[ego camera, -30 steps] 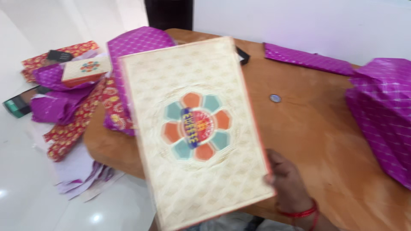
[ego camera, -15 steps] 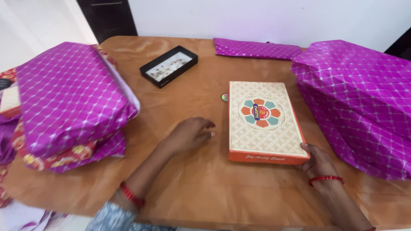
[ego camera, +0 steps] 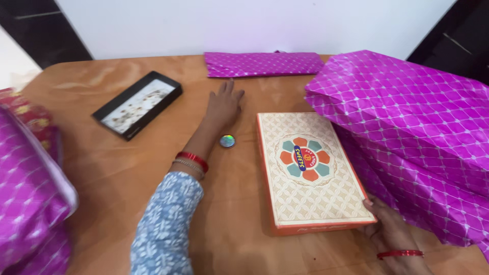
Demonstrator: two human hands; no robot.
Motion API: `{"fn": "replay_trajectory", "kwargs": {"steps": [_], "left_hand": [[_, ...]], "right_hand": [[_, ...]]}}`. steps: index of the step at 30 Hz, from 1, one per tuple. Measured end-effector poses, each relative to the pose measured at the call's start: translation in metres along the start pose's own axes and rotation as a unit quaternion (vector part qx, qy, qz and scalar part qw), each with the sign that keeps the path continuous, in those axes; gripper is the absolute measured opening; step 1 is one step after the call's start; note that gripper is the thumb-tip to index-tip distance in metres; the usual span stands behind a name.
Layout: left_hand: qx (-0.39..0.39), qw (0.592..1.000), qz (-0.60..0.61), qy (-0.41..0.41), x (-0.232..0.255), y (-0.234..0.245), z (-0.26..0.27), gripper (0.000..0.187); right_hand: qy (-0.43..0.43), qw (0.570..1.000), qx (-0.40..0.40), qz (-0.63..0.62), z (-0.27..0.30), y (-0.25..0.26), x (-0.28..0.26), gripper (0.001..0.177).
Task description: The person places a rectangular box on a table and wraps it with purple patterned paper. They fold the paper around the box, tuck the edges, and smooth the surface to create a neat package. The person repeats the wrapping process on a second box.
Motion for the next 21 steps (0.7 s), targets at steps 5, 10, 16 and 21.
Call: {"fn": "replay_trajectory", "kwargs": {"steps": [5,10,16,21], "left_hand": [[-0.055,0.993,-0.089,0.055,-0.006,-0.037,-0.048,0.042],[-0.037,0.994,-0.083,0.061,-0.013,-0.065,-0.058,0.069],[-0.070,0.992,-0.005,0.109,-0.028,-0.067,-0.046,0.057],[-0.032,0.995,-0.019,0.097,-0.025,-0.049,-0.060,0.051]], "right_hand": [[-0.009,1.000,0.012,0.000,-0.006,0.015,0.003,0.052],[-0.022,1.000,0.015,-0.003,-0.007,0.024,0.013,0.053],[-0.013,0.999,-0.018,-0.038,-0.012,0.023,0.016,0.053],[-0.025,0.999,0.020,-0.008,-0.013,0.033,0.017,0.052]]}}
Point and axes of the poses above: each hand's wrist, its own z-axis away from the middle knuckle, its own y-axis out of the back of the hand, x = y × z, the point moved 7 cm from there along -z, towards the middle knuckle, and after that the axes turned 7 degrees about -z, right-handed, at the moved point
